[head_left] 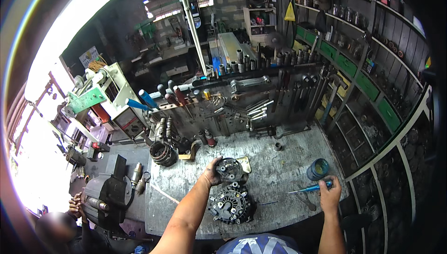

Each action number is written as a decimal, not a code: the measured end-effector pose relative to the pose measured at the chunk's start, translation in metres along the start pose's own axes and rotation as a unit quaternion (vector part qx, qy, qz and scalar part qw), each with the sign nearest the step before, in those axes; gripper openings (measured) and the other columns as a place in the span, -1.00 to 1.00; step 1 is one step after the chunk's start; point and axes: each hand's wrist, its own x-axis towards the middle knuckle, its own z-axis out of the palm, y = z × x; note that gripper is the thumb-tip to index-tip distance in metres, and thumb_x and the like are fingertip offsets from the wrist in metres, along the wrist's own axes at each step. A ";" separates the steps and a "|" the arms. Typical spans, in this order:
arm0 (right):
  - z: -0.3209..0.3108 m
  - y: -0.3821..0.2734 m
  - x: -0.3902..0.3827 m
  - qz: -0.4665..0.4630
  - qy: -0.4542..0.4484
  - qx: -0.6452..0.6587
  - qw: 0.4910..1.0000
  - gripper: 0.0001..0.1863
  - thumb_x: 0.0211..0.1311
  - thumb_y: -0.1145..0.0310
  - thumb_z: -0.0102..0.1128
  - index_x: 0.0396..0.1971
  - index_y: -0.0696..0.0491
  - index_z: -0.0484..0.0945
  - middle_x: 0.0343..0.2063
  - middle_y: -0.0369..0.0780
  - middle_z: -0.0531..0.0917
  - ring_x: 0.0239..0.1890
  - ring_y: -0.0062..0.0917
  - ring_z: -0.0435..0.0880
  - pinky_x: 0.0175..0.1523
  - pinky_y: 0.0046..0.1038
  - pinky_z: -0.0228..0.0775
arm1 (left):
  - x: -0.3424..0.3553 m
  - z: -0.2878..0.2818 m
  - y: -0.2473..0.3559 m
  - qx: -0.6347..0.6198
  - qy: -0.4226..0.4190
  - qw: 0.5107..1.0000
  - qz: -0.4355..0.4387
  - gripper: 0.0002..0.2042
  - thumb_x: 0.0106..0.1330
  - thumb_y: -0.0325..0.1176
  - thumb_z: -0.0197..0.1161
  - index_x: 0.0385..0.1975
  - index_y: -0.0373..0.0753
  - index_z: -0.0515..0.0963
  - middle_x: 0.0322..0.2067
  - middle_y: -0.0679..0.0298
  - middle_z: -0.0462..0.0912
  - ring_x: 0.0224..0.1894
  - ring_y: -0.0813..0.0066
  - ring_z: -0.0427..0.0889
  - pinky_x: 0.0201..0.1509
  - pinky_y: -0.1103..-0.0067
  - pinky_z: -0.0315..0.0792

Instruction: The person uses a screwdriver to remove screws from a circular mechanical assembly on a workbench, then separates and inspects the components. The person places removed parts on the bench and continues disassembly.

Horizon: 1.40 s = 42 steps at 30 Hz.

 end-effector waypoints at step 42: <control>0.097 -0.069 -0.083 -0.154 -0.551 -0.282 0.770 -0.43 0.38 0.35 0.41 0.39 0.00 0.65 0.04 0.04 0.85 -0.02 0.05 0.85 0.15 -0.09 0.72 | -0.086 -0.022 -0.027 0.674 0.341 0.574 0.318 -0.30 0.31 0.03 0.65 0.35 -0.24 0.63 0.32 -0.08 0.65 0.40 -0.12 0.62 0.52 0.15 0.52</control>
